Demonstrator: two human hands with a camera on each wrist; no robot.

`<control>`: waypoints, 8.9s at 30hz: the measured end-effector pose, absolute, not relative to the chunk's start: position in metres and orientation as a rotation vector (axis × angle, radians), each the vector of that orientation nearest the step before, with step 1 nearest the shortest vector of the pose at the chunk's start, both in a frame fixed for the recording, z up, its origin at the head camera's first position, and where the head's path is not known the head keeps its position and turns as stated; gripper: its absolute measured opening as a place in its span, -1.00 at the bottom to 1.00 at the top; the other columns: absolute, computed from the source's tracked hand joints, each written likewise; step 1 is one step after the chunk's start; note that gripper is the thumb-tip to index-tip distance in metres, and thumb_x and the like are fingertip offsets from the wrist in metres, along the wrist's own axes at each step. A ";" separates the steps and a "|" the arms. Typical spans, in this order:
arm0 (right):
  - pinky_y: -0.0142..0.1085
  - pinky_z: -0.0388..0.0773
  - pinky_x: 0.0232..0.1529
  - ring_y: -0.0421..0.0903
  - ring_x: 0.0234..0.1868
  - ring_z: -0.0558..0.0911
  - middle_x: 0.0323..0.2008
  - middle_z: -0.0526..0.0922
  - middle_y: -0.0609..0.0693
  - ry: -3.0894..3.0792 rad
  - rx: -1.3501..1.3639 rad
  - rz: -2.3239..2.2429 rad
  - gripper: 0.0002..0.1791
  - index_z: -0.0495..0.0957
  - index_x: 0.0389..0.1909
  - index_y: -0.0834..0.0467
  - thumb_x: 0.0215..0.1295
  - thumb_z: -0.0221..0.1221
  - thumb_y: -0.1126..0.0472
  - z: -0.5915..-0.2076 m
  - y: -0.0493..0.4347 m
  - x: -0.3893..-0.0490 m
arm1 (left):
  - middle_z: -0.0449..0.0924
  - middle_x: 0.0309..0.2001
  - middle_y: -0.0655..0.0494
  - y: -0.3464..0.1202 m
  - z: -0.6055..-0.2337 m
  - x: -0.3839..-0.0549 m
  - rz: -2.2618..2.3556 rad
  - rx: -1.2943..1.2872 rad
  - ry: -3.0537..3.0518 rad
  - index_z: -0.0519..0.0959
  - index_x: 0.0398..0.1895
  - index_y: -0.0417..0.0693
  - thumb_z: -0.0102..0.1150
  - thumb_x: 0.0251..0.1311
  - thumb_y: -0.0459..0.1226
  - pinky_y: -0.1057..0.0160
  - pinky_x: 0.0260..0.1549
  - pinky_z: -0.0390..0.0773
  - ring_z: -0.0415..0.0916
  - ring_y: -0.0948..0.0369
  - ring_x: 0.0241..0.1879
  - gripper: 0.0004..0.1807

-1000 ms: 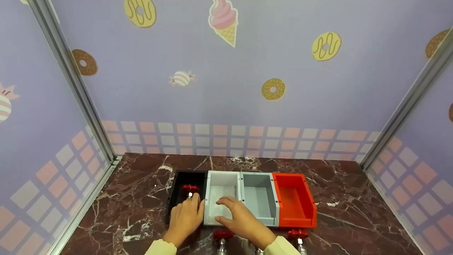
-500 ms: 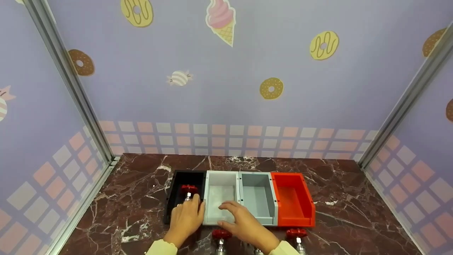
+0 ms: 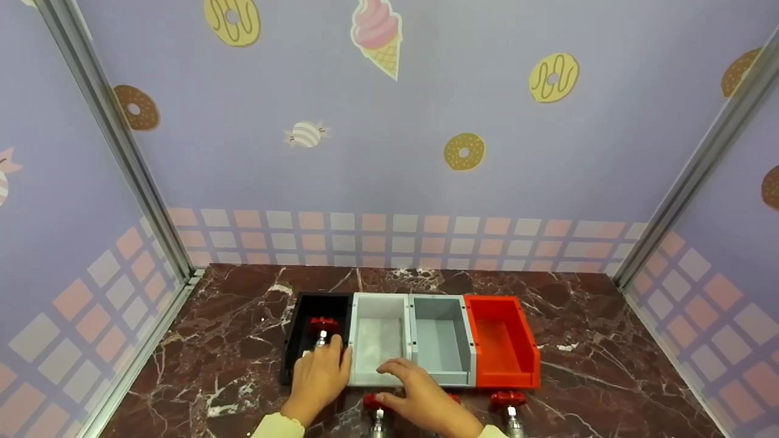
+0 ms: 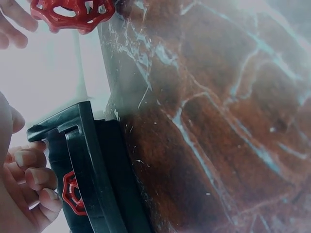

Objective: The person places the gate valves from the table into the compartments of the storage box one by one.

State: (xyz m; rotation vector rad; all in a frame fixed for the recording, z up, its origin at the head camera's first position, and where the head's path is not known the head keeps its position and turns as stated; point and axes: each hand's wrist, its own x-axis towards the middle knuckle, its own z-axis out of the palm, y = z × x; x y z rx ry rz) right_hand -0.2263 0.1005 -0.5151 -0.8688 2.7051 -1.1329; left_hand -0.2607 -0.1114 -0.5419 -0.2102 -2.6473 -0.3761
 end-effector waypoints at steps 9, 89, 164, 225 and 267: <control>-0.22 0.53 0.06 -0.05 0.08 0.58 0.06 0.58 -0.01 2.642 -0.885 -1.090 -0.62 0.52 0.06 0.11 0.29 0.23 0.04 -0.521 0.101 -0.220 | 0.48 -0.68 0.01 -0.112 -0.543 -0.257 -0.366 -0.226 -2.668 0.42 -0.34 -0.05 0.12 0.23 -0.05 0.05 -0.73 0.31 0.42 0.01 -0.72 -0.74; -0.03 0.57 0.00 0.23 0.19 0.51 0.30 0.32 0.35 2.886 -1.193 -0.619 0.00 0.04 0.44 0.29 0.28 -0.05 -0.39 -0.573 0.108 -0.191 | 0.60 -0.53 -0.16 -0.095 -0.542 -0.262 -0.385 -0.128 -2.851 0.49 -0.35 -0.20 0.14 0.14 -0.02 -0.06 -0.58 0.46 0.54 -0.09 -0.58 -0.63; -0.11 0.62 -0.07 0.16 0.07 0.59 0.19 0.45 0.30 3.044 -1.271 -0.623 -0.02 0.20 0.37 0.23 0.10 0.23 -0.32 -0.559 0.114 -0.197 | 0.59 -0.58 -0.15 -0.098 -0.543 -0.263 -0.378 -0.147 -2.826 0.49 -0.35 -0.19 0.16 0.14 -0.01 -0.04 -0.62 0.45 0.54 -0.08 -0.61 -0.62; -0.12 0.52 0.14 0.06 0.29 0.43 0.38 0.25 0.13 3.053 -1.086 -0.926 0.28 0.04 0.48 0.10 -0.33 0.55 0.02 -0.530 0.114 -0.213 | 0.57 -0.60 -0.13 -0.098 -0.544 -0.262 -0.403 -0.142 -2.829 0.44 -0.40 -0.15 0.15 0.16 -0.02 -0.01 -0.66 0.41 0.52 -0.07 -0.64 -0.65; -0.01 0.43 0.23 0.14 0.36 0.35 0.41 0.22 0.20 2.957 -0.862 -0.960 0.26 0.04 0.48 0.09 -0.30 0.54 0.03 -0.528 0.105 -0.238 | 0.59 -0.59 -0.14 -0.098 -0.546 -0.262 -0.385 -0.132 -2.818 0.45 -0.37 -0.15 0.15 0.14 0.00 -0.04 -0.63 0.43 0.53 -0.09 -0.62 -0.63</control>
